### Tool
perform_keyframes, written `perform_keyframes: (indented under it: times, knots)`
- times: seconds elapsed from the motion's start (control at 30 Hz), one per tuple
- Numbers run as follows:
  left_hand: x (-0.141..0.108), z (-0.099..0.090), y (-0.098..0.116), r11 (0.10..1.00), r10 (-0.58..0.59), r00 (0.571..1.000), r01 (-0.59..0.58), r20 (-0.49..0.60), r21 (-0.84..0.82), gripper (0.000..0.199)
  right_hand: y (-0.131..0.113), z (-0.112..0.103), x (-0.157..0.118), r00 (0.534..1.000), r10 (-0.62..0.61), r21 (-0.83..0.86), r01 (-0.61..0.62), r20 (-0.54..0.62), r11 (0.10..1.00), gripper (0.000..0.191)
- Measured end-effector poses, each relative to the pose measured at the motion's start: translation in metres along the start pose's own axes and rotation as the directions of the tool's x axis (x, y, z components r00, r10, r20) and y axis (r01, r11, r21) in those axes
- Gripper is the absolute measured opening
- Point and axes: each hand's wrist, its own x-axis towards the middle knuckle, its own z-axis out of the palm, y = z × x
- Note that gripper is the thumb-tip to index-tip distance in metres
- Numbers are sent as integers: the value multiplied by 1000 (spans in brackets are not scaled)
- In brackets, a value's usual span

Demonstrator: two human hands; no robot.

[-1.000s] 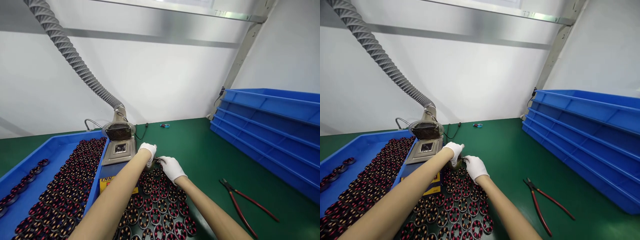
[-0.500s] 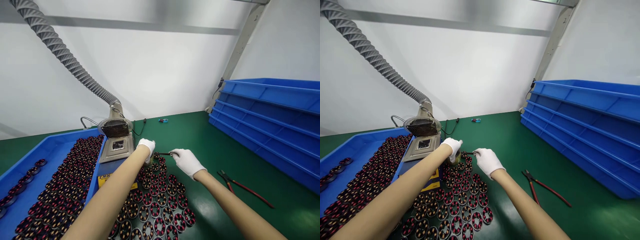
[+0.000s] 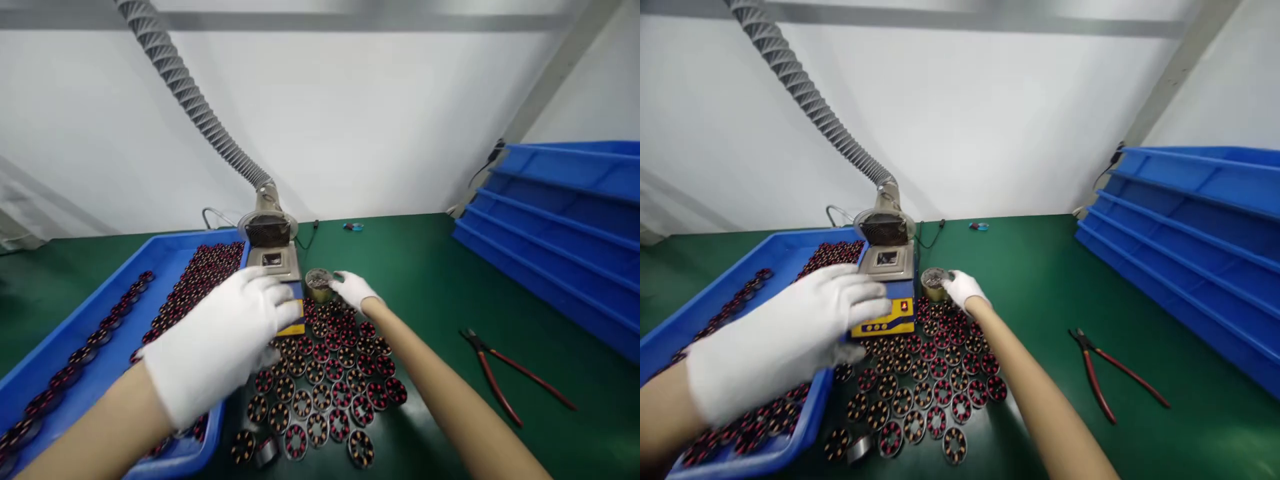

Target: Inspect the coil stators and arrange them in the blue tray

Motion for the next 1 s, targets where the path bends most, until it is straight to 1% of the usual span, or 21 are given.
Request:
perform_keyframes:
  times: [0.03, 0.1, 0.13, 0.2, 0.23, 0.3, 0.33, 0.37, 0.4, 0.47, 0.53, 0.6, 0.63, 0.67, 0.7, 0.73, 0.77, 0.83, 0.87, 0.93, 1.0]
  knots:
    - [-19, 11, 8, 998, -28, 1000, 28, 10, -62, 41, -3, -5, -6, 1000, 5, -11, -5, -28, 1000, 37]
    - [-48, 36, 26, 979, -41, 990, 66, 132, -192, 45, -13, -19, -26, 995, -10, -5, 10, -95, 1000, 46]
    - [-59, 49, 36, 968, -48, 980, 94, 193, -234, 50, -21, -27, -41, 993, -38, 18, 40, -114, 999, 45]
    - [-73, 75, 53, 946, -41, 965, 120, 257, -300, 62, -41, -40, -78, 981, -122, 115, 140, -148, 983, 40]
    - [-77, 87, 61, 940, -86, 959, 168, 271, -296, 63, -52, -43, -99, 948, -208, 283, 273, -241, 919, 36]
    - [-81, 108, 75, 936, -165, 950, 235, 263, -263, 67, -72, -45, -138, 848, -296, 492, 503, -439, 711, 25]
    - [-81, 118, 81, 933, -207, 948, 265, 243, -241, 64, -80, -42, -155, 811, -304, 555, 570, -501, 606, 19]
    - [-82, 127, 85, 932, -247, 947, 290, 207, -216, 56, -86, -39, -168, 784, -312, 607, 615, -536, 503, 16]
    - [-83, 134, 88, 933, -275, 948, 303, 159, -195, 42, -91, -34, -178, 772, -321, 639, 634, -548, 436, 16]
    - [-88, 145, 87, 943, -284, 958, 285, 30, -170, 22, -97, -23, -187, 784, -338, 684, 620, -521, 383, 17]
    - [-94, 144, 72, 968, -229, 964, 211, -137, -134, 14, -101, -13, -185, 814, -364, 713, 575, -452, 401, 17]
    - [-100, 131, 48, 989, -143, 926, 142, -349, -29, 10, -106, -3, -175, 831, -404, 722, 542, -383, 430, 14]
    - [-101, 120, 34, 991, -48, 865, 105, -500, 87, 15, -110, 1, -169, 828, -426, 713, 542, -364, 444, 12]
    - [-101, 107, 21, 976, -62, 804, 172, -592, 132, 19, -114, 5, -164, 825, -443, 709, 544, -352, 450, 11]
    - [-98, 93, 10, 965, -47, 750, 205, -660, 165, 22, -119, 8, -159, 821, -458, 712, 544, -341, 445, 12]
    - [-94, 79, 1, 953, -53, 699, 249, -713, 174, 25, -124, 11, -156, 818, -470, 720, 542, -333, 433, 14]
    - [-88, 67, -6, 944, -74, 665, 287, -743, 163, 26, -128, 14, -153, 814, -483, 734, 538, -324, 415, 19]
    - [-72, 49, -12, 938, -106, 621, 322, -776, 129, 28, -132, 20, -149, 806, -505, 756, 530, -308, 385, 25]
    - [-63, 45, -13, 940, -117, 597, 324, -793, 106, 29, -132, 23, -147, 803, -510, 758, 531, -309, 378, 26]
    - [-49, 45, -12, 947, -128, 526, 316, -841, 54, 31, -127, 31, -139, 804, -506, 785, 519, -313, 339, 31]
    - [-40, 54, -11, 965, -143, 495, 261, -857, -10, 34, -120, 40, -127, 799, -526, 835, 480, -290, 268, 38]
